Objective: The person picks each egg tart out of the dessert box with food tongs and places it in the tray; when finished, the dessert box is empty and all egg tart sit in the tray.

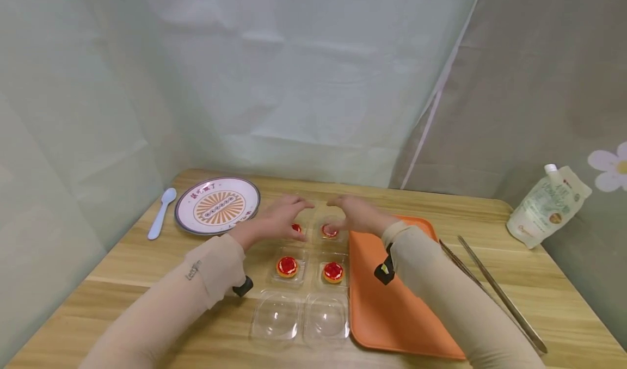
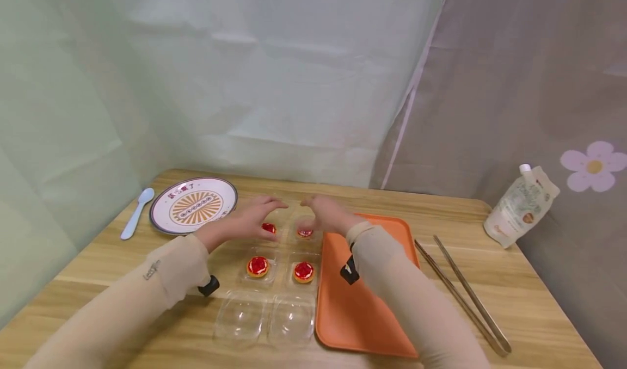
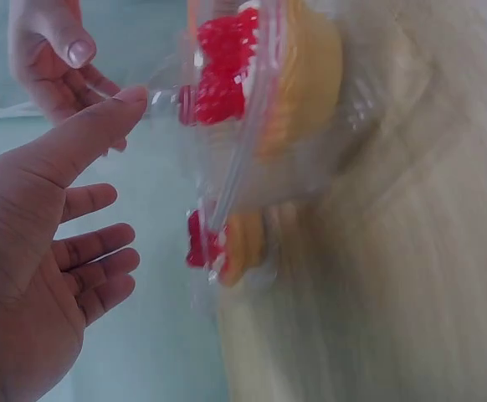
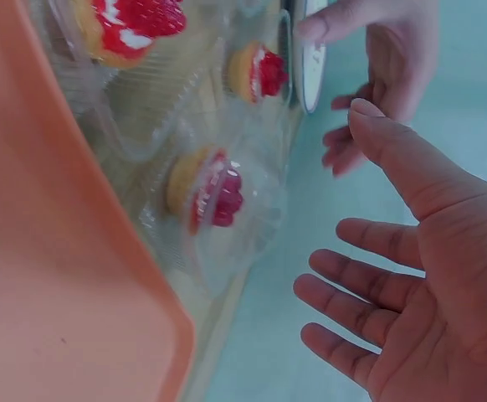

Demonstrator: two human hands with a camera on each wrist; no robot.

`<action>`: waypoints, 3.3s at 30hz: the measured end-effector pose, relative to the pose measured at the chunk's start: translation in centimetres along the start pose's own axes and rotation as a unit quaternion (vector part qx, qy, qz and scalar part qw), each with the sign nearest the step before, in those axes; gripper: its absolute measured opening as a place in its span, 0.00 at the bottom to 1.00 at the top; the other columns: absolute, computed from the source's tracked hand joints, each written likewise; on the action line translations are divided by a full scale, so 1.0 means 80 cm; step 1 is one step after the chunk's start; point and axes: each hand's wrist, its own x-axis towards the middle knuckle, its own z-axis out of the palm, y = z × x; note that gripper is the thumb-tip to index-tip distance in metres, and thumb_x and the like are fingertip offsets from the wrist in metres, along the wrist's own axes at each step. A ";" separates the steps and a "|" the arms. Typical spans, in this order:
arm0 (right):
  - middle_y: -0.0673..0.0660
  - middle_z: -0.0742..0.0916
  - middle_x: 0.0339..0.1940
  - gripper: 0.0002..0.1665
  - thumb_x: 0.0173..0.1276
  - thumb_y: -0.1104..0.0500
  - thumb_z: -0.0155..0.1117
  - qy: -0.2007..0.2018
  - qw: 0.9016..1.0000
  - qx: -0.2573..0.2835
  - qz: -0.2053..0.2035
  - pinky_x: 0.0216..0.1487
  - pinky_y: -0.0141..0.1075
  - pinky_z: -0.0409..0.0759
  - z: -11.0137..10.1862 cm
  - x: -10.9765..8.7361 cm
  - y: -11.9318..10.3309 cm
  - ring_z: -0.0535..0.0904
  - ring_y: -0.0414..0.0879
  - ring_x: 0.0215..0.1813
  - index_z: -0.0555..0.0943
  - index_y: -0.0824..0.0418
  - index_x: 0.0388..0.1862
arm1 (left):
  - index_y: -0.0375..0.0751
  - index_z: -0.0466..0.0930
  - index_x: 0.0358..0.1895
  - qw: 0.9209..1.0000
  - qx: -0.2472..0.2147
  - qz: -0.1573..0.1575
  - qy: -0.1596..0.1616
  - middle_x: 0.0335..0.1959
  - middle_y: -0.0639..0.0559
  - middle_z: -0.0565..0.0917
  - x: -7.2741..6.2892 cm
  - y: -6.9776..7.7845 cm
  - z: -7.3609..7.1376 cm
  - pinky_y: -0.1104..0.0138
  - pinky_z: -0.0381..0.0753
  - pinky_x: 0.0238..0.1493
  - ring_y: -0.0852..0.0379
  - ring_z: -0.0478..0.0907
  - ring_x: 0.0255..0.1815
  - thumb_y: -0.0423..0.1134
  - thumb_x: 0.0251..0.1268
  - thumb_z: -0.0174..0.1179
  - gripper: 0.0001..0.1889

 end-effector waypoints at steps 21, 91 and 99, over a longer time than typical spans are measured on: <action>0.65 0.77 0.65 0.45 0.57 0.45 0.71 0.006 1.000 -0.016 -0.014 0.70 0.51 0.68 0.046 0.007 0.017 0.71 0.61 0.67 0.70 0.69 0.66 | 0.37 0.70 0.65 0.999 0.000 -0.027 -0.028 0.59 0.42 0.75 0.031 0.017 0.041 0.49 0.56 0.74 0.43 0.66 0.66 0.60 0.43 0.73 0.46; 0.63 0.75 0.63 0.48 0.55 0.53 0.75 0.099 0.980 0.174 -0.007 0.59 0.51 0.78 0.004 -0.043 0.038 0.73 0.57 0.63 0.61 0.63 0.70 | 0.45 0.74 0.62 0.998 -0.036 -0.051 -0.007 0.60 0.46 0.75 0.027 0.009 0.049 0.48 0.51 0.76 0.46 0.63 0.68 0.59 0.47 0.71 0.38; 0.65 0.72 0.67 0.48 0.58 0.57 0.72 0.108 0.969 0.220 -0.005 0.63 0.52 0.75 0.008 -0.041 0.050 0.71 0.61 0.65 0.57 0.64 0.73 | 0.44 0.73 0.62 0.998 -0.035 -0.051 -0.008 0.61 0.45 0.75 0.026 0.010 0.048 0.48 0.50 0.76 0.45 0.63 0.69 0.59 0.48 0.71 0.38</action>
